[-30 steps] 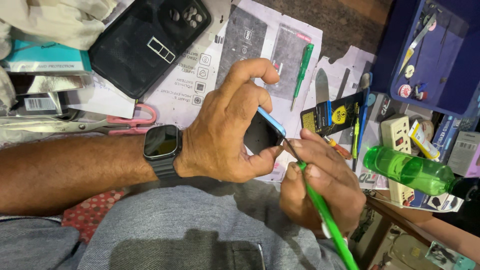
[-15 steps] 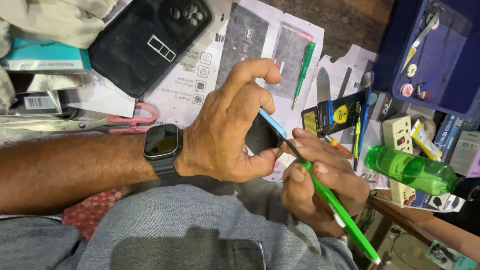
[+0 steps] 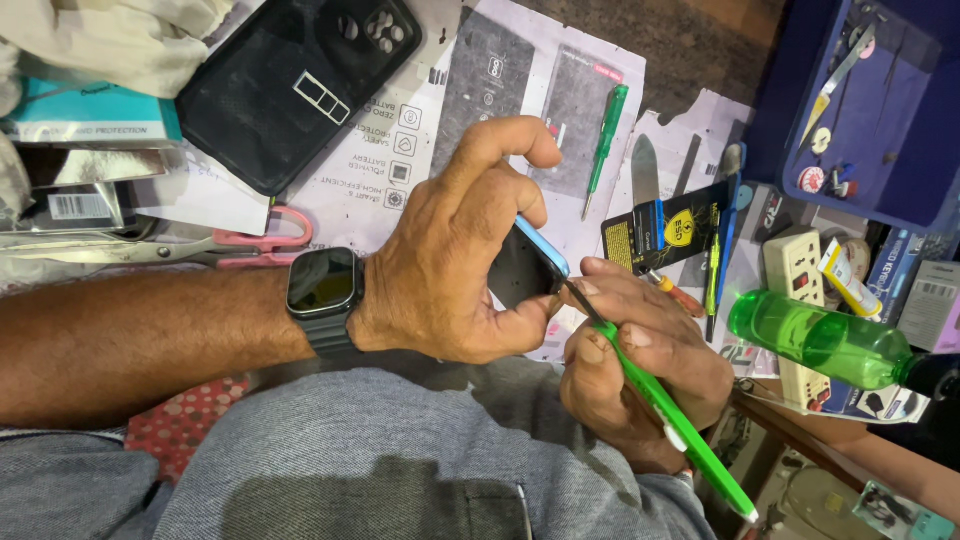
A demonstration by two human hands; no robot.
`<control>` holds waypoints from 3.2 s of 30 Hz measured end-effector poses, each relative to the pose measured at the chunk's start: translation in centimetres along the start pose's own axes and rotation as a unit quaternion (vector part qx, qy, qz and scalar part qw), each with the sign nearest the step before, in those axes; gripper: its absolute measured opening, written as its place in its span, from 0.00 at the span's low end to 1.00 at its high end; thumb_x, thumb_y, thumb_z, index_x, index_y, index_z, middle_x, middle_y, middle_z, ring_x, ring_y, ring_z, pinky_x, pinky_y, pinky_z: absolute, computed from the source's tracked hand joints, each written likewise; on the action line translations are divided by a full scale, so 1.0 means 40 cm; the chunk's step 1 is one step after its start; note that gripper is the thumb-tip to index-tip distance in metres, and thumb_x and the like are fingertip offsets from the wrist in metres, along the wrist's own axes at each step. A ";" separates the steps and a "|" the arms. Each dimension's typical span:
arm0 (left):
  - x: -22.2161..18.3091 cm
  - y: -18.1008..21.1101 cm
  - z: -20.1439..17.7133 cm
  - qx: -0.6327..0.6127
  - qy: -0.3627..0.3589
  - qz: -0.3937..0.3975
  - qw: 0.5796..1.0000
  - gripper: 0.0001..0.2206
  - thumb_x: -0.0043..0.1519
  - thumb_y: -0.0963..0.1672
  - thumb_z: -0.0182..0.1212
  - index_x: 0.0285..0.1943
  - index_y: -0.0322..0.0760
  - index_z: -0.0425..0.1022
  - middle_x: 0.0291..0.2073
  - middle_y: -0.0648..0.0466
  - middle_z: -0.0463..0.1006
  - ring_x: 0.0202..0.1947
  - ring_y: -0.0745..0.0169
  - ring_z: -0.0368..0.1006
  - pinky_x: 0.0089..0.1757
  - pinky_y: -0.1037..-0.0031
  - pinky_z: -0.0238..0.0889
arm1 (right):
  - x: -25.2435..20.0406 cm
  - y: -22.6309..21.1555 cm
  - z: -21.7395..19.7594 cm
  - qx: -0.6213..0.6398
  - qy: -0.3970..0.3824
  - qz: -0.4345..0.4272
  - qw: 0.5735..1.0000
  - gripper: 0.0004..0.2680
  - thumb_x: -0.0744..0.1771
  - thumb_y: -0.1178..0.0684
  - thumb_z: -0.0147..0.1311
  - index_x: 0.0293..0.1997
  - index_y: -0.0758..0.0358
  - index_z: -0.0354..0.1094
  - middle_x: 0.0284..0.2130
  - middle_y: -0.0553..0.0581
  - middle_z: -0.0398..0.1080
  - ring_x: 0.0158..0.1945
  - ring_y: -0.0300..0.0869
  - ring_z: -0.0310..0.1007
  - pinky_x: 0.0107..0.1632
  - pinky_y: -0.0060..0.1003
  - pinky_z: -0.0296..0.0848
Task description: The person pries open the seam of a mobile phone using a green plastic prying tool, carefully working around the edge of the device to separate the screen assembly from the chassis.
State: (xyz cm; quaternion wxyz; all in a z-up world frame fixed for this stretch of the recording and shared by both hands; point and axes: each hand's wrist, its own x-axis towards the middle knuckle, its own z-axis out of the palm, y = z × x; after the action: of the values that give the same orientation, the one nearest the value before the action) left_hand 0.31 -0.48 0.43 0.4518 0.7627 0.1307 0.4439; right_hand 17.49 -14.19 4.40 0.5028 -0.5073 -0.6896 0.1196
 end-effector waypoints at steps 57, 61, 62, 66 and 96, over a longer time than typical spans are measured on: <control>0.033 -0.117 -0.014 -0.174 0.071 -0.219 0.957 0.13 0.71 0.35 0.53 0.65 0.26 0.70 0.54 0.50 0.78 0.55 0.70 0.73 0.58 0.79 0.68 | 0.040 0.140 0.030 0.175 -0.058 0.380 0.906 0.18 0.71 0.55 0.60 0.67 0.71 0.60 0.46 0.58 0.74 0.47 0.38 0.74 0.53 0.31 0.74; 0.034 -0.110 -0.049 -0.387 -0.006 -0.217 0.896 0.24 0.69 0.33 0.46 0.77 0.29 0.60 0.52 0.51 0.77 0.48 0.73 0.71 0.53 0.80 0.70 | 0.036 0.188 0.042 0.450 -0.006 0.423 0.786 0.13 0.73 0.55 0.58 0.60 0.74 0.64 0.47 0.60 0.74 0.47 0.40 0.75 0.53 0.33 0.74; 0.038 -0.107 -0.054 -0.405 -0.019 -0.216 0.888 0.25 0.68 0.33 0.45 0.77 0.30 0.58 0.52 0.51 0.78 0.49 0.73 0.73 0.51 0.79 0.72 | 0.038 0.189 0.044 0.484 0.005 0.418 0.769 0.13 0.73 0.54 0.57 0.60 0.74 0.64 0.47 0.60 0.74 0.47 0.40 0.75 0.53 0.34 0.74; 0.061 -0.094 -0.054 -0.407 -0.033 -0.218 0.886 0.25 0.67 0.34 0.45 0.77 0.30 0.57 0.54 0.51 0.79 0.48 0.71 0.76 0.48 0.78 0.75 | 0.046 0.180 0.049 0.516 0.010 0.422 0.746 0.13 0.71 0.53 0.57 0.59 0.70 0.64 0.52 0.60 0.74 0.54 0.43 0.75 0.61 0.38 0.74; 0.069 -0.106 -0.049 -0.286 -0.055 -0.279 0.915 0.10 0.68 0.42 0.62 0.55 0.32 0.76 0.42 0.53 0.81 0.40 0.70 0.77 0.43 0.75 0.75 | 0.054 0.167 -0.018 -0.085 -0.067 0.275 0.955 0.04 0.71 0.60 0.55 0.51 0.66 0.70 0.36 0.55 0.73 0.36 0.38 0.73 0.42 0.33 0.71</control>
State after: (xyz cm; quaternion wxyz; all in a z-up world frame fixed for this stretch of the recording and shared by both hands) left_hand 1.17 4.67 -1.07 0.7627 0.5568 0.1807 0.2749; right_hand 21.97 -9.61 1.48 0.3584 -0.7090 -0.5628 0.2283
